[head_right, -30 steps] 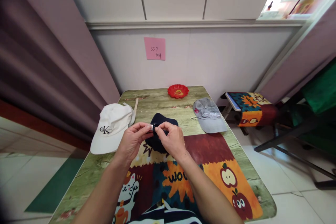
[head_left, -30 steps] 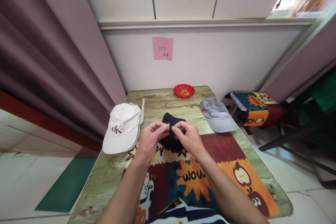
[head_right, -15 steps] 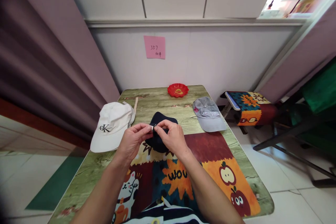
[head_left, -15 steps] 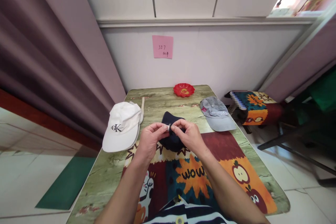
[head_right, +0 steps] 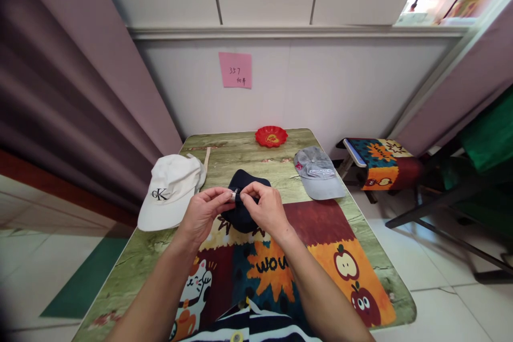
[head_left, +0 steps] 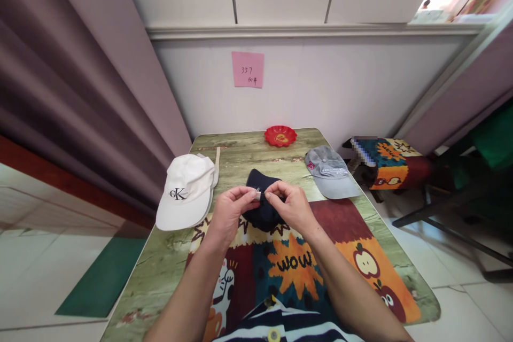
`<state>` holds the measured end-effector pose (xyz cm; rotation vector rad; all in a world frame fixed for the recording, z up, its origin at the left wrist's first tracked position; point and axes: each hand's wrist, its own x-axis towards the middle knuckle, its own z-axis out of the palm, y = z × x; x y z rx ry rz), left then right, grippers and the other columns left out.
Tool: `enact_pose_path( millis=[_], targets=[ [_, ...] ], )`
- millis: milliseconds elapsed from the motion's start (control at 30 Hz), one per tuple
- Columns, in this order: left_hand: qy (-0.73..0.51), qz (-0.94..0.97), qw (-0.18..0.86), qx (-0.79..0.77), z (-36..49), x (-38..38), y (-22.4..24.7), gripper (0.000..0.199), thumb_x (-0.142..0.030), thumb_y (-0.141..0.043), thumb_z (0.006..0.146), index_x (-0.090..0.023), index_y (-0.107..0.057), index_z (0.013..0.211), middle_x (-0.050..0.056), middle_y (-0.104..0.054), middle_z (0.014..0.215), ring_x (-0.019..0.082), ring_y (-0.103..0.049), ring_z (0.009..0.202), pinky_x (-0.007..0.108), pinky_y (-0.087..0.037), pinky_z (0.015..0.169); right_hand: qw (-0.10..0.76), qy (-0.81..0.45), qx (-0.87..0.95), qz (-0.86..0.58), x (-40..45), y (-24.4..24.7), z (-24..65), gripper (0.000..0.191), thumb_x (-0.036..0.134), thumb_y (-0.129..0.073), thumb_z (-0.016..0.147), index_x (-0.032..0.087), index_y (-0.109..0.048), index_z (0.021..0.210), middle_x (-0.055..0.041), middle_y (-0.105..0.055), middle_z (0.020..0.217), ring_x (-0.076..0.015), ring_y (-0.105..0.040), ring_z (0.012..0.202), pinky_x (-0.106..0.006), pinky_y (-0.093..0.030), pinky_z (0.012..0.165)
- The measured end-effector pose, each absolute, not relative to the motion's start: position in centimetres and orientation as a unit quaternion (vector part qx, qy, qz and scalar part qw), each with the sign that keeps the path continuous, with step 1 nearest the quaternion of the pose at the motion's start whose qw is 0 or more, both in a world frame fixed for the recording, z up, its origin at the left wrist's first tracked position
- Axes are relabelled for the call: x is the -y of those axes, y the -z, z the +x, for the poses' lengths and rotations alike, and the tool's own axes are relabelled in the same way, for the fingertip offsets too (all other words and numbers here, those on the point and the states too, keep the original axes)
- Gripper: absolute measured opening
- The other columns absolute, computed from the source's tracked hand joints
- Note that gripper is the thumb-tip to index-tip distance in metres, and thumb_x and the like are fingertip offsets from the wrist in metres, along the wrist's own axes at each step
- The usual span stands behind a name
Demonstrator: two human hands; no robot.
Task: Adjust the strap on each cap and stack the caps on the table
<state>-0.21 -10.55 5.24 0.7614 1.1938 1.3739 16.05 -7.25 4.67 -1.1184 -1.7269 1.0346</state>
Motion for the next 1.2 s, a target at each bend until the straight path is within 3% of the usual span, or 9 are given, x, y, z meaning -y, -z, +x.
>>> enact_pose_path(
  millis=[333, 667, 1067, 1200],
  targets=[
    [-0.589, 0.317, 0.541, -0.51, -0.9, 10.1, -5.5, 0.026, -0.03, -0.088, 0.059, -0.013, -0.073, 0.071, 0.003, -0.069, 0.072, 0.015, -0.066, 0.07, 0.027, -0.058, 0.07, 0.393, -0.443, 0.68, -0.433, 6.7, -3.7, 16.3, 0.018, 0.034, -0.061, 0.084, 0.019, -0.07, 0.088, -0.0017, -0.071, 0.073, -0.0152, -0.063, 0.066, -0.025, -0.047, 0.063],
    [-0.571, 0.327, 0.563, -0.5, -0.3, 10.4, -4.9, 0.027, -0.03, -0.088, 0.06, -0.014, -0.073, 0.075, 0.003, -0.071, 0.074, 0.014, -0.066, 0.07, 0.027, -0.058, 0.072, 0.38, -0.431, 0.685, -0.448, 7.2, -3.9, 15.9, 0.014, 0.031, -0.06, 0.083, 0.02, -0.068, 0.078, 0.0015, -0.065, 0.064, -0.0121, -0.054, 0.056, -0.023, -0.043, 0.058],
    [-0.574, 0.329, 0.542, -0.518, -1.3, 10.0, -5.1, 0.029, -0.033, -0.088, 0.059, -0.013, -0.072, 0.073, 0.003, -0.07, 0.072, 0.015, -0.066, 0.07, 0.028, -0.058, 0.07, 0.36, -0.485, 0.679, -0.417, 6.5, -2.6, 17.4, 0.027, 0.037, -0.05, 0.092, 0.02, -0.071, 0.091, -0.0011, -0.07, 0.073, -0.0153, -0.065, 0.069, -0.025, -0.048, 0.065],
    [-0.566, 0.334, 0.545, -0.52, -1.3, 10.0, -4.8, 0.03, -0.032, -0.088, 0.058, -0.013, -0.072, 0.074, 0.004, -0.071, 0.074, 0.016, -0.066, 0.072, 0.028, -0.058, 0.069, 0.362, -0.516, 0.666, -0.4, 6.5, -2.8, 17.4, 0.02, 0.035, -0.059, 0.085, 0.019, -0.069, 0.088, 0.0004, -0.067, 0.071, -0.0138, -0.061, 0.065, -0.024, -0.045, 0.062]
  ],
)
